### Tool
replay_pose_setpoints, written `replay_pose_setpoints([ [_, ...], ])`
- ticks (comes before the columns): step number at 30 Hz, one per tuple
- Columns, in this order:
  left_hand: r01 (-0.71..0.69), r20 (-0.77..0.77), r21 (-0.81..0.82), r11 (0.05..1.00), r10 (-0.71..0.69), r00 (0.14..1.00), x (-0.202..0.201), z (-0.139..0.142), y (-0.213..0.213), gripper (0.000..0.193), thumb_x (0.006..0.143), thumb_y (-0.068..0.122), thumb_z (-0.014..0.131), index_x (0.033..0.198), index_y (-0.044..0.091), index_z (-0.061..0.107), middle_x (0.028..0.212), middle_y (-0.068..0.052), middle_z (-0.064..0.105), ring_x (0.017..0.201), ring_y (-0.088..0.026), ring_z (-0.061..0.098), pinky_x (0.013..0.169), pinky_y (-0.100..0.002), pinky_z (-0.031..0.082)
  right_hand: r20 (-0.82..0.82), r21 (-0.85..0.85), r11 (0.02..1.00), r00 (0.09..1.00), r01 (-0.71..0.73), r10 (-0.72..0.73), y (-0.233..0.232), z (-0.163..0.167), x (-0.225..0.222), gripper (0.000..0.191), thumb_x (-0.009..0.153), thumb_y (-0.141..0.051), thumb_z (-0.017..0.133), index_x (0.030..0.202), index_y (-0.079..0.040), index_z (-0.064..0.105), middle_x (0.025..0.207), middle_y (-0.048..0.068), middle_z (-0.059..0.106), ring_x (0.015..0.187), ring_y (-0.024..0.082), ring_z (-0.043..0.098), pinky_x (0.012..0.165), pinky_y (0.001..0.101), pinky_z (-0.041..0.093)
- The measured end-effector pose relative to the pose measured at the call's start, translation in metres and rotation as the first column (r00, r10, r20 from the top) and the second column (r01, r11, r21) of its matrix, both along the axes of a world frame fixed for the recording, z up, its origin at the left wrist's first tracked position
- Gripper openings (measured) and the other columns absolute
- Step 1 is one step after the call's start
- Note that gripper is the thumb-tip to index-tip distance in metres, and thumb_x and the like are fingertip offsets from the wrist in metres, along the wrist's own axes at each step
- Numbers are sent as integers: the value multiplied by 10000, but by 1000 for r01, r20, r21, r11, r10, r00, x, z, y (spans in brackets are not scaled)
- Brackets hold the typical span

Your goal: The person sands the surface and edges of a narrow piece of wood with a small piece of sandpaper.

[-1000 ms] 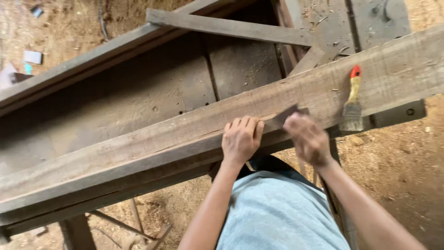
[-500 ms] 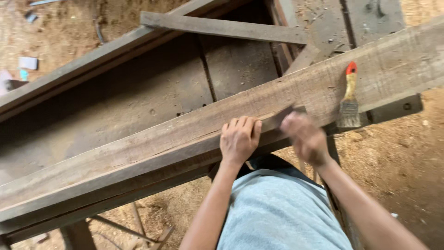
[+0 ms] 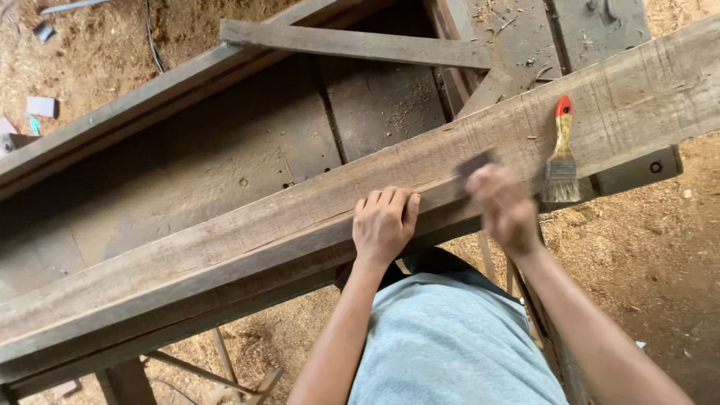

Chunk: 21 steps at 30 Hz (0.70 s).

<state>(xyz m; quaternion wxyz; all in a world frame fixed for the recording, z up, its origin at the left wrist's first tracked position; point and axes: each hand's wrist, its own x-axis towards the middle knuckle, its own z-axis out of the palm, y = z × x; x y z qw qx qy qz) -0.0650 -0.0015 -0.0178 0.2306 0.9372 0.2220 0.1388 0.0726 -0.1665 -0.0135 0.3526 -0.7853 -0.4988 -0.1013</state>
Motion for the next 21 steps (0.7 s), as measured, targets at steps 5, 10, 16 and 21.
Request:
replay_pose_setpoints([
  [5, -3, 25, 35, 999, 2, 1000, -2, 2, 0, 358, 983, 449, 616, 980, 105, 714, 959, -54, 716, 903, -253, 663, 783, -397, 479, -254, 12, 988, 955, -152, 150, 7, -14, 4, 160, 1081, -119, 583, 1037, -93, 735, 959, 78, 677, 941, 218, 667, 762, 313, 593],
  [10, -33, -30, -2, 999, 33, 999, 0, 5, -1, 291, 1009, 387, 592, 963, 130, 719, 948, -37, 711, 894, -251, 655, 798, -400, 474, 59, 39, 999, 998, 13, -15, 9, -8, -1, 219, 1085, -129, 507, 1132, -14, 687, 1158, 161, 687, 1145, 281, 646, 985, 396, 585],
  [16, -10, 27, -89, 996, 12, 1000, -5, -2, 2, 220, 1037, 285, 564, 1015, 121, 708, 996, -27, 710, 980, -242, 647, 869, -396, 458, -331, 113, 994, 943, 0, 38, 12, 9, -22, 175, 1107, -99, 549, 1076, -90, 721, 1136, 63, 705, 1116, 188, 699, 948, 285, 615],
  [21, 15, 27, -95, 995, -13, 1000, -24, -3, 13, 214, 1005, 271, 614, 1090, 93, 699, 1084, -68, 714, 1116, -235, 623, 1014, -447, 391, 46, -88, 983, 985, -160, 165, 6, -3, -37, 187, 1047, -123, 523, 1117, -72, 688, 1158, 85, 693, 1132, 220, 655, 1004, 345, 536],
])
